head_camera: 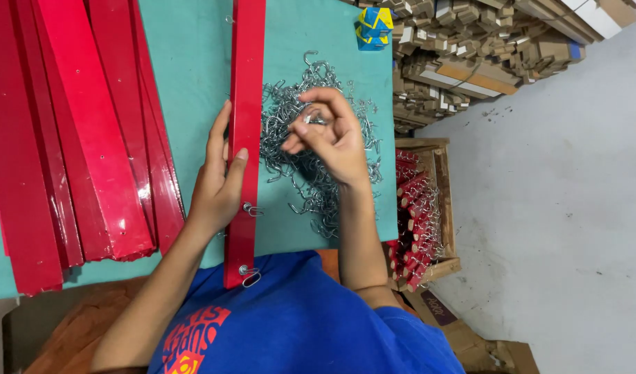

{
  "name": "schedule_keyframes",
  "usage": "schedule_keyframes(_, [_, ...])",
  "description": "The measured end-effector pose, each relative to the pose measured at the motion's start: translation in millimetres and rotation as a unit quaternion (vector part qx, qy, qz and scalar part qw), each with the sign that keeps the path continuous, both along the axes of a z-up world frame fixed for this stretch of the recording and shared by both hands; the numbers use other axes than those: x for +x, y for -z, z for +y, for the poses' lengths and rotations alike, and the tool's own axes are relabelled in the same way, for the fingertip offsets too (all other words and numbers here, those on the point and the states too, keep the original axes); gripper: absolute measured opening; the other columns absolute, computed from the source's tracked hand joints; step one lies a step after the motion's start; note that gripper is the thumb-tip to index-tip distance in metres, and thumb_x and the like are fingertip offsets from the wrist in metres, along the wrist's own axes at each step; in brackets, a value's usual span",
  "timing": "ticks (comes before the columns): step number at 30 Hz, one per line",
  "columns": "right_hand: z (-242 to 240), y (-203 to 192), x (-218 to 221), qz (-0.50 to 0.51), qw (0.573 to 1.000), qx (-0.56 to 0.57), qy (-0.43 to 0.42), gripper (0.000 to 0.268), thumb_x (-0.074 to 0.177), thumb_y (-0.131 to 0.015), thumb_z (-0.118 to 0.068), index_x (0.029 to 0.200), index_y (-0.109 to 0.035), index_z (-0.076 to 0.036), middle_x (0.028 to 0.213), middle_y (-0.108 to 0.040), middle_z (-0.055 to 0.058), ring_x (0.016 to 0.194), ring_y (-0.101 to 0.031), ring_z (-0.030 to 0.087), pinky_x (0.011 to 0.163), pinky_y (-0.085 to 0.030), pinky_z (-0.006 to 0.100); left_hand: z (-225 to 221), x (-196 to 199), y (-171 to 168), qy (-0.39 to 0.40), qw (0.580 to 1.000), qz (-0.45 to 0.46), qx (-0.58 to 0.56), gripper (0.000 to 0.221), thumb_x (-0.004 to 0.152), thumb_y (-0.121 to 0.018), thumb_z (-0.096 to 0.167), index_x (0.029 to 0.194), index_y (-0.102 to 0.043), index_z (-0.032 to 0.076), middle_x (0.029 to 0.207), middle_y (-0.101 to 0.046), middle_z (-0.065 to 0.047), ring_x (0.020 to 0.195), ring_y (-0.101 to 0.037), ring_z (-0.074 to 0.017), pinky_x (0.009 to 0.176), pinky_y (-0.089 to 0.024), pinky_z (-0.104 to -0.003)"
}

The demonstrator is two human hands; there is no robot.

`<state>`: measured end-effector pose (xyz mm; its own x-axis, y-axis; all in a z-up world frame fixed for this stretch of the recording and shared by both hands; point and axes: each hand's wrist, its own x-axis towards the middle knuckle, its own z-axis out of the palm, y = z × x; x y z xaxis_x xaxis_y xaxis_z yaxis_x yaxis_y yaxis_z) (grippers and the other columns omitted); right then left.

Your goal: Attaching metal hooks to red plastic strips and packing the finished items into a crate

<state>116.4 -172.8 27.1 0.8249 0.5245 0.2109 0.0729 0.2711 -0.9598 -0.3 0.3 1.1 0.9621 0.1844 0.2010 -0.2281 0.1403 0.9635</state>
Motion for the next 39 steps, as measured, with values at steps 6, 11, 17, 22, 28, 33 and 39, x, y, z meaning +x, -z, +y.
schedule_keyframes(6, [30.8,40.5,-15.9,0.037,0.998,0.017,0.049,0.013,0.094,-0.071,0.002,0.104,-0.064,0.008,0.091,-0.07,0.023,0.076,-0.077,0.026,0.055,-0.063,0.028,0.2,2.5,4.4,0.003,1.0,-0.01,0.0,0.061,0.108,-0.035,0.005,0.165,-0.015,0.011,0.153,-0.047,-0.032,0.144,-0.045,-0.0395,0.12,-0.031,-0.056])
schedule_keyframes(11, [34.9,49.7,-21.2,0.049,0.993,0.021,0.107,0.013,0.096,-0.072,-0.003,0.102,-0.063,0.005,0.094,-0.074,0.024,0.08,-0.077,0.02,0.062,-0.062,0.023,-0.6,2.6,6.5,-0.007,1.0,-0.015,0.005,0.061,0.108,-0.037,0.006,0.165,-0.017,0.01,0.155,-0.044,-0.032,0.145,-0.044,-0.0404,0.12,-0.032,-0.056])
schedule_keyframes(17, [37.1,54.7,-29.1,0.069,0.987,0.036,0.139,0.015,0.097,-0.072,-0.004,0.101,-0.061,0.004,0.095,-0.074,0.025,0.083,-0.078,0.023,0.071,-0.067,0.026,-1.9,1.1,6.6,-0.02,0.999,-0.011,0.032,0.061,0.107,-0.038,0.005,0.164,-0.019,0.009,0.155,-0.045,-0.032,0.143,-0.048,-0.0405,0.119,-0.032,-0.056])
schedule_keyframes(22, [39.6,56.5,-34.7,0.079,0.984,0.051,0.149,0.013,0.098,-0.07,-0.003,0.101,-0.06,0.004,0.096,-0.074,0.026,0.085,-0.078,0.024,0.075,-0.067,0.026,-0.7,0.6,4.0,-0.031,0.997,-0.002,0.068,0.062,0.107,-0.038,0.005,0.165,-0.019,0.009,0.155,-0.047,-0.029,0.142,-0.05,-0.0397,0.119,-0.027,-0.056])
schedule_keyframes(28, [42.0,67.0,-33.8,0.113,0.975,0.118,0.154,0.013,0.099,-0.068,-0.001,0.102,-0.058,0.007,0.096,-0.073,0.029,0.085,-0.078,0.027,0.076,-0.068,0.028,-0.5,2.0,7.0,-0.04,0.995,0.01,0.093,0.061,0.108,-0.039,0.01,0.165,-0.019,0.01,0.16,-0.043,-0.026,0.145,-0.047,-0.04,0.12,-0.021,-0.056])
schedule_keyframes(33, [41.2,68.8,-35.3,0.126,0.972,0.12,0.156,0.012,0.099,-0.068,-0.001,0.103,-0.058,0.006,0.096,-0.074,0.027,0.085,-0.078,0.027,0.077,-0.069,0.027,-0.4,3.2,7.5,-0.042,0.992,0.039,0.115,0.062,0.108,-0.04,0.013,0.166,-0.019,0.014,0.16,-0.045,-0.019,0.144,-0.049,-0.0372,0.116,-0.017,-0.048])
schedule_keyframes(39, [42.8,60.1,-35.9,0.067,0.981,0.062,0.173,0.014,0.097,-0.071,-0.002,0.099,-0.059,0.005,0.095,-0.074,0.028,0.084,-0.078,0.028,0.074,-0.068,0.029,-1.3,2.5,5.6,-0.048,0.989,0.052,0.128,0.061,0.11,-0.039,0.013,0.167,-0.018,0.017,0.156,-0.051,-0.018,0.138,-0.053,-0.0355,0.115,-0.015,-0.047])
